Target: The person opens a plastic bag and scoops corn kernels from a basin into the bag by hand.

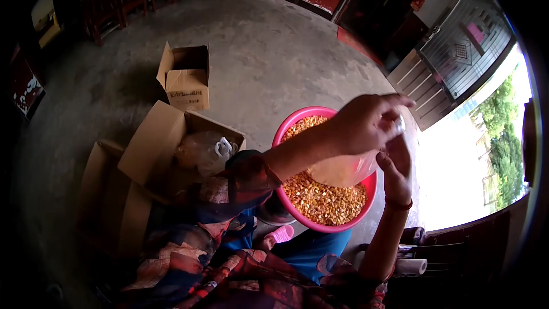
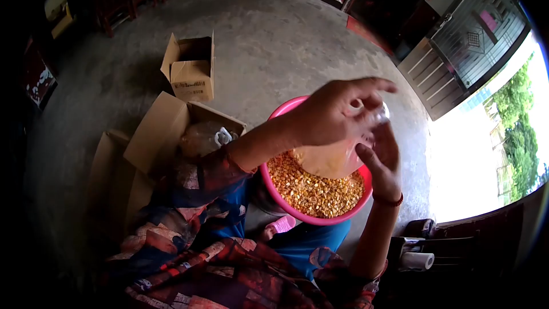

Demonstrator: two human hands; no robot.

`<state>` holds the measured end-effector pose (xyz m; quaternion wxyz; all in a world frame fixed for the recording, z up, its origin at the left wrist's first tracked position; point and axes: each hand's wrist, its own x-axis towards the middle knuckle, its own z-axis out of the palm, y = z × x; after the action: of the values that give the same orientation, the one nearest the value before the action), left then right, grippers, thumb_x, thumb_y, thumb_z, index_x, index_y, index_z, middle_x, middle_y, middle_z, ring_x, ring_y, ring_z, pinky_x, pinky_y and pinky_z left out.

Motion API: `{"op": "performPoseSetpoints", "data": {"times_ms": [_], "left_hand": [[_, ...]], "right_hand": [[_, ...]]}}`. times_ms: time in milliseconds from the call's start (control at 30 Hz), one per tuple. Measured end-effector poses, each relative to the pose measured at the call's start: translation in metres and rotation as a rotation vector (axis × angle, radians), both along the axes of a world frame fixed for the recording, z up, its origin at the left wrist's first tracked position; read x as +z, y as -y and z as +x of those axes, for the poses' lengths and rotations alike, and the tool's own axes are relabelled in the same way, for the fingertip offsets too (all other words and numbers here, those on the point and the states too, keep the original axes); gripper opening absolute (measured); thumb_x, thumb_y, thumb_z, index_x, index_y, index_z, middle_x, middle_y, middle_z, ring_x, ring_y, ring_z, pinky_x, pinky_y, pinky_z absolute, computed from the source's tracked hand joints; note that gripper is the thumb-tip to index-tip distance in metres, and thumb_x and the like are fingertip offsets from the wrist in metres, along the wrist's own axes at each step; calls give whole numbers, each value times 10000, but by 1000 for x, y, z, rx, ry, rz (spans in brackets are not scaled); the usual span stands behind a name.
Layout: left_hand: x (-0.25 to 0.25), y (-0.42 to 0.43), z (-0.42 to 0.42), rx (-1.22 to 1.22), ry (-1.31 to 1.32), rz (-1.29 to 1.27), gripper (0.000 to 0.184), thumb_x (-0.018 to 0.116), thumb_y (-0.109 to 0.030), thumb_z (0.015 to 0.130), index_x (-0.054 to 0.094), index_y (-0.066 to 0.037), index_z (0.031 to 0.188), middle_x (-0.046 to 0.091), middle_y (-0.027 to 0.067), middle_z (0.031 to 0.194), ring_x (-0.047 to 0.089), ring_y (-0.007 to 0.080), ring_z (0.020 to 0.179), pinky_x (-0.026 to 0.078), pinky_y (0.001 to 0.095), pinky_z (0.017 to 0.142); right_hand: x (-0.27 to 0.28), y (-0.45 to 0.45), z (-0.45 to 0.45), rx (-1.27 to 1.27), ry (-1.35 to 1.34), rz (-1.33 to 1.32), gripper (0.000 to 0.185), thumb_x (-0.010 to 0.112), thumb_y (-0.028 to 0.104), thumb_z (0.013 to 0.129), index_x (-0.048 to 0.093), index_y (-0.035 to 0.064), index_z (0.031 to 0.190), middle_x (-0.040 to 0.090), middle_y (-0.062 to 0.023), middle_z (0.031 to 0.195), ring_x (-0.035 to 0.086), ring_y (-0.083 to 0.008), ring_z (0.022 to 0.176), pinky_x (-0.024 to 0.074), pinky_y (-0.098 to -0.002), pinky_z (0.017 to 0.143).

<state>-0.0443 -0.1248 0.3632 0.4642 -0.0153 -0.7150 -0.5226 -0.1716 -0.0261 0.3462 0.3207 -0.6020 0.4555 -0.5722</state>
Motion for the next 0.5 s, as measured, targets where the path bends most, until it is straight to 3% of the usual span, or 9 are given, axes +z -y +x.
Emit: {"op": "performPoseSetpoints", "data": {"times_ms": [33, 100, 167, 200, 233, 300, 400, 500], "left_hand": [[3, -10, 0, 163, 42, -232, 408, 573, -32, 769, 461, -35, 1161, 586, 73, 781, 574, 143, 727, 491, 289, 688], [0, -16, -1, 226, 16, -405, 528, 623, -32, 714, 422, -51, 1203, 580, 110, 888, 568, 200, 816, 476, 341, 755], [-11, -17, 7, 114, -78, -281, 690, 672, -53, 657, 350, -73, 1268, 509, 154, 1099, 507, 257, 989, 429, 373, 851], [-23, -13, 9, 84, -87, -288, 850, 721, -106, 618, 251, -91, 1326, 356, 175, 1267, 422, 286, 1107, 388, 373, 914], [-35, -10, 13, 18, 57, -222, 1027, 775, -210, 562, 139, -106, 1361, 234, 179, 1344, 298, 317, 1216, 292, 440, 986], [-84, -8, 9, 406, 463, -525, 1201, 815, -322, 479, 37, -127, 1373, 138, 188, 1384, 189, 323, 1275, 201, 508, 1009], [-116, -14, -11, 349, 599, -446, 1302, 818, -419, 432, -38, -122, 1367, 77, 215, 1393, 111, 327, 1299, 135, 545, 1012], [-126, -22, -39, 210, 402, -278, 1091, 740, -408, 586, 50, -86, 1367, 111, 151, 1408, 129, 350, 1293, 128, 557, 1006]], "right_hand": [[-4, -3, -2, -60, -58, 29, 491, 579, 109, 795, 377, -37, 1217, 470, -99, 1187, 449, -174, 1085, 364, -302, 894], [-4, -4, -8, -170, -96, 13, 415, 566, 116, 809, 432, -39, 1170, 535, -93, 1099, 504, -167, 1011, 394, -283, 856], [0, -15, -8, -152, -47, -85, 257, 517, 63, 826, 505, -30, 1065, 574, -80, 987, 539, -154, 908, 411, -271, 809], [3, -19, -9, -299, -153, -46, 167, 500, 41, 823, 540, -28, 969, 576, -82, 953, 537, -160, 863, 399, -274, 798], [10, -25, -3, -361, -202, -86, 121, 459, 33, 834, 553, -24, 885, 571, -94, 919, 525, -181, 858, 384, -294, 806], [18, -34, 6, -412, -388, -128, 166, 416, 88, 852, 536, -27, 853, 552, -115, 870, 503, -207, 881, 376, -329, 827], [26, -39, 27, -325, -408, -65, 172, 439, 130, 845, 524, -15, 811, 547, -103, 833, 502, -203, 852, 358, -344, 847], [20, -33, 35, -271, -523, -2, 214, 469, 193, 864, 527, -9, 825, 541, -98, 803, 501, -186, 821, 359, -333, 857]]}}
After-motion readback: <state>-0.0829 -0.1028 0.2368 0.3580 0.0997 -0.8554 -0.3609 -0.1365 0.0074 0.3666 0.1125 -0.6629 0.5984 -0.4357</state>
